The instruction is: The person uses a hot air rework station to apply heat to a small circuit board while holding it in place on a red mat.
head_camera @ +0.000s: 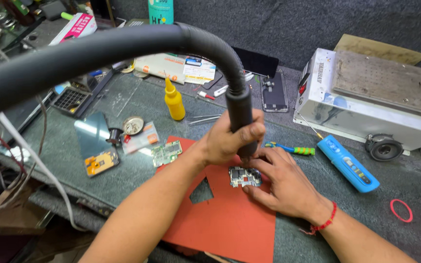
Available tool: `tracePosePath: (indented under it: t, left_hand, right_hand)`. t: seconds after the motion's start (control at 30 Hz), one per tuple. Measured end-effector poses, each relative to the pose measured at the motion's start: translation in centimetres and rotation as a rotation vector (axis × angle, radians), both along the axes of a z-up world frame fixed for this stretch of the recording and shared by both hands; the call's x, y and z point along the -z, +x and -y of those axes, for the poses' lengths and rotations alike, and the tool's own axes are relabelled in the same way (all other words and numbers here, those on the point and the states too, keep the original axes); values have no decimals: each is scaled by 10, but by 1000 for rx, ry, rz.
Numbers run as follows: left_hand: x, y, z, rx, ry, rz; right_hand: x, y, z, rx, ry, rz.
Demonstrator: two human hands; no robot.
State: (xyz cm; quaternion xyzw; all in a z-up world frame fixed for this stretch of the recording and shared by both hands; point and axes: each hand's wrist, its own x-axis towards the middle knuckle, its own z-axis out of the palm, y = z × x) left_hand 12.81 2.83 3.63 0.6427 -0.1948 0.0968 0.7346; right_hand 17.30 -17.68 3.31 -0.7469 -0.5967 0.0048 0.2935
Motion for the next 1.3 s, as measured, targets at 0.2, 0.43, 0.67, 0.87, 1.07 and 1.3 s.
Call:
tracePosePath:
  t: [0.2,0.43,0.67,0.87,1.07,1.3]
  left_hand:
    - [16,-11,-11,95,-169,-124]
    - [-5,-41,-14,167,-256,-103]
    - [-2,-36,-12,50,-248,-109]
    - [0,-36,-19,129,-131,-151]
    - [3,-34,-20,119,-48,-169]
    - [1,-35,-18,166,-87,-228]
  right_hand:
    - [0,-3,-2,81,-2,-30]
    - [-1,-2,-4,91,-26,-36]
    - [2,-2,-2,44,-46,-21]
    - [-1,-2,-2,-1,-52,-22]
    - [-1,-2,0,3,-39,-50]
    - [-1,-3,0,22,-56,-64]
